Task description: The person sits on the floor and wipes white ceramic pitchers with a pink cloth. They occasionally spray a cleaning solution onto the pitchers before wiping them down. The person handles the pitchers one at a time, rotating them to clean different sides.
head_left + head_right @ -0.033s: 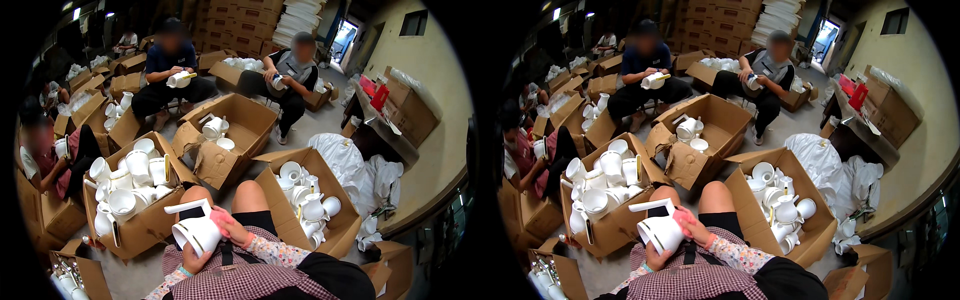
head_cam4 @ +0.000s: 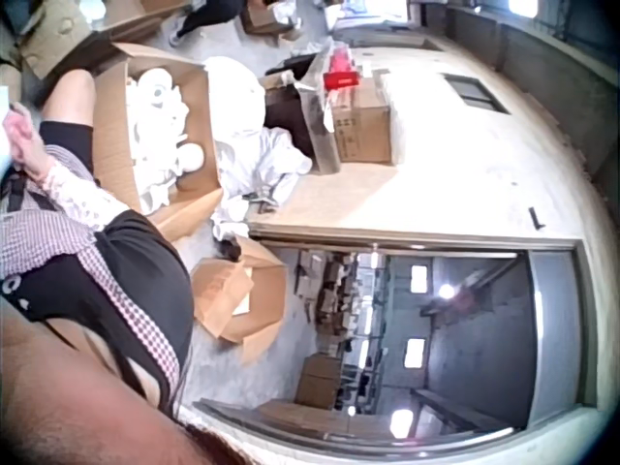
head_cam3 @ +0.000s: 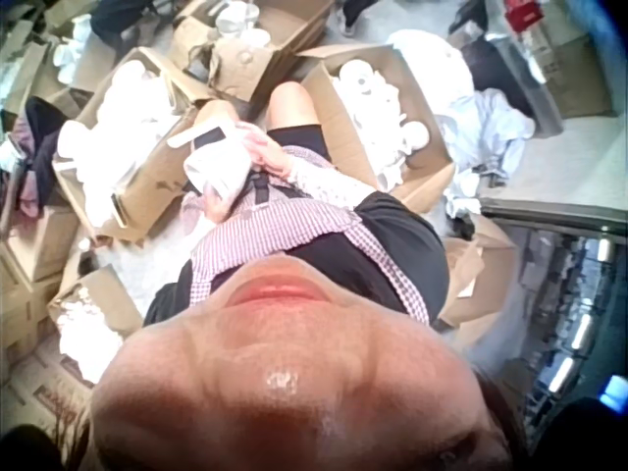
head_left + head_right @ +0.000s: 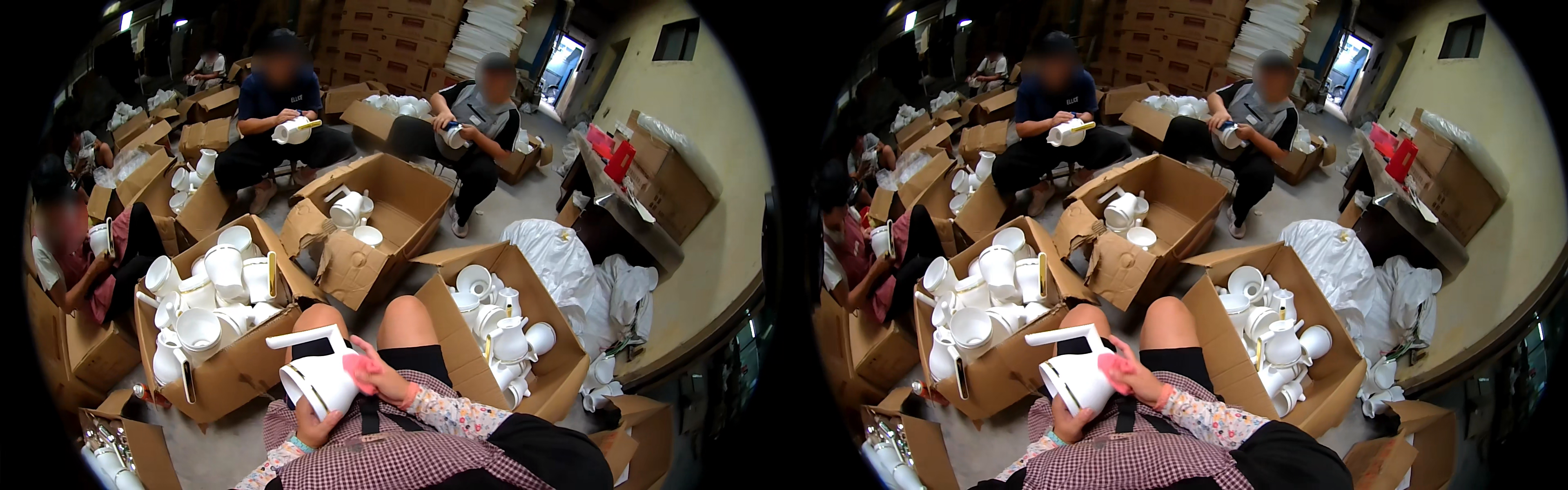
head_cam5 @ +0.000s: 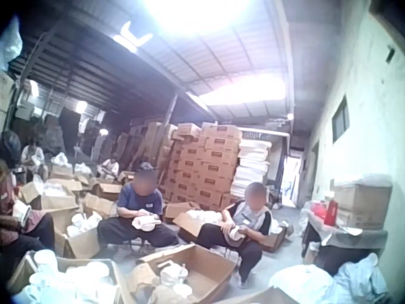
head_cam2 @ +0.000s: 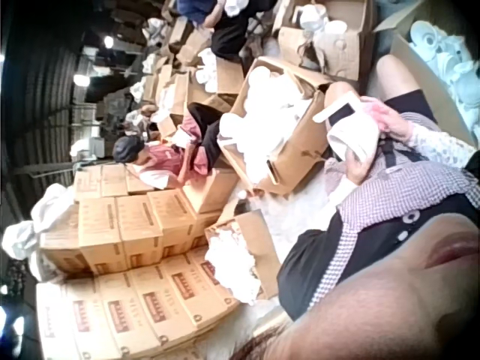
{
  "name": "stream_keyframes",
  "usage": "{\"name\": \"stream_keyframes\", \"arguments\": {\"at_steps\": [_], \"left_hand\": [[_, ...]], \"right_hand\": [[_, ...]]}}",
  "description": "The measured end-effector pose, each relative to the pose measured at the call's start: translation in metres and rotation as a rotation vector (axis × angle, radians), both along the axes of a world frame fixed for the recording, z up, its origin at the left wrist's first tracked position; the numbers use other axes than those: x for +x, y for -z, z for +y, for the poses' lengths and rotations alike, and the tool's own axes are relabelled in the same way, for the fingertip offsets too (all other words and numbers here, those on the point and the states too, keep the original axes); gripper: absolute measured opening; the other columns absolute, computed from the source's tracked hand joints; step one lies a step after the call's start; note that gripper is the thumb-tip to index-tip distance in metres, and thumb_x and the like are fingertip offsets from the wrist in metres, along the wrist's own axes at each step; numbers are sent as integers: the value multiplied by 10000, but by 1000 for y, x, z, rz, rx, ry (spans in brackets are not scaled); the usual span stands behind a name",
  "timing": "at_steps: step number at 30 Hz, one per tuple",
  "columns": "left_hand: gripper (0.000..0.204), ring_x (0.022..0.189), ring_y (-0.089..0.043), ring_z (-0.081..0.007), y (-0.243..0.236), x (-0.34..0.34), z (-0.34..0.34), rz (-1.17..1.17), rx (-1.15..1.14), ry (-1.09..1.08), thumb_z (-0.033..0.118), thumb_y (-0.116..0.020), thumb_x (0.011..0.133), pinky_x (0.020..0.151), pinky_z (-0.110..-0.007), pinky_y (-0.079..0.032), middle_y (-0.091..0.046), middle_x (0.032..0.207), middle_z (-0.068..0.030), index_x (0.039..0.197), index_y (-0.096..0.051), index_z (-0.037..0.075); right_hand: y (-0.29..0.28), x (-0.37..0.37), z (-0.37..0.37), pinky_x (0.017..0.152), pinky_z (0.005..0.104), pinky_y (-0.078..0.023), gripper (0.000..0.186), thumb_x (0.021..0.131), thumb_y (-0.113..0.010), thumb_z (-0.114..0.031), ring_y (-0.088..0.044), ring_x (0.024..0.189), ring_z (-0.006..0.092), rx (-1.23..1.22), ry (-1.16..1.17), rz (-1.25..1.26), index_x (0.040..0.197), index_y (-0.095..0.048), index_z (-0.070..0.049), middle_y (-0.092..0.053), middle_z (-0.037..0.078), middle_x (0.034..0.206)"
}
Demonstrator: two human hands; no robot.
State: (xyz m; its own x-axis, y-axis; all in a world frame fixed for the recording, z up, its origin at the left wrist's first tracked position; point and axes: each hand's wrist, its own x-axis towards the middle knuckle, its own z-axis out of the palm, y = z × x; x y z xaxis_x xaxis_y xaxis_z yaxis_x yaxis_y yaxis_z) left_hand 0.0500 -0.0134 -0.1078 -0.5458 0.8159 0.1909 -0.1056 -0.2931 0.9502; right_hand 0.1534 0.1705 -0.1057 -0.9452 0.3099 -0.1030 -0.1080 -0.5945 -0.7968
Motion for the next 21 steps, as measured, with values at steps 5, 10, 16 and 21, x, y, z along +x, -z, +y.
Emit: {"name": "stream_keyframes", "arguments": {"at_steps": [5, 10, 16, 21], "left_hand": [[664, 1033, -598, -231, 17, -7, -4, -59, -23, -15, 292, -702, 782, 897, -338, -467, -603, 1157, -135, 1282, -452, -65], [538, 892, -625, -205, 10, 6, 1, -173, 94, -229, 301, -658, 815, 785, -332, -495, -647, 1020, -107, 1201, -524, -48], [287, 736, -635, -337, -16, -5, 8, 687, -61, -282, 235, -620, 848, 664, -401, -490, -654, 832, -182, 970, -654, -24], [273, 706, -620, -385, -17, -7, 7, 934, -36, -216, 226, -650, 818, 631, -438, -482, -642, 796, -193, 960, -668, -7]], "right_hand": [[-7, 2, -4, 1117, 327, -280, 1060, 752, -817, -177, -312, 1352, 177, 412, 39, 86, 1515, -89, -76, -292, 82, 1470], [-17, -28, -17, 945, 249, -426, 447, 942, -592, -167, -531, 1090, 128, 634, 246, -9, 1333, -443, -9, -562, 70, 1202], [33, -63, 13, 861, 244, -477, 324, 1016, -464, -254, -595, 949, 105, 326, 313, -193, 1192, -589, -13, -644, 37, 1038], [13, -58, 17, 869, 256, -480, 353, 1014, -469, -259, -586, 989, 118, 199, 204, -266, 1271, -522, -22, -622, 60, 1099]]}}
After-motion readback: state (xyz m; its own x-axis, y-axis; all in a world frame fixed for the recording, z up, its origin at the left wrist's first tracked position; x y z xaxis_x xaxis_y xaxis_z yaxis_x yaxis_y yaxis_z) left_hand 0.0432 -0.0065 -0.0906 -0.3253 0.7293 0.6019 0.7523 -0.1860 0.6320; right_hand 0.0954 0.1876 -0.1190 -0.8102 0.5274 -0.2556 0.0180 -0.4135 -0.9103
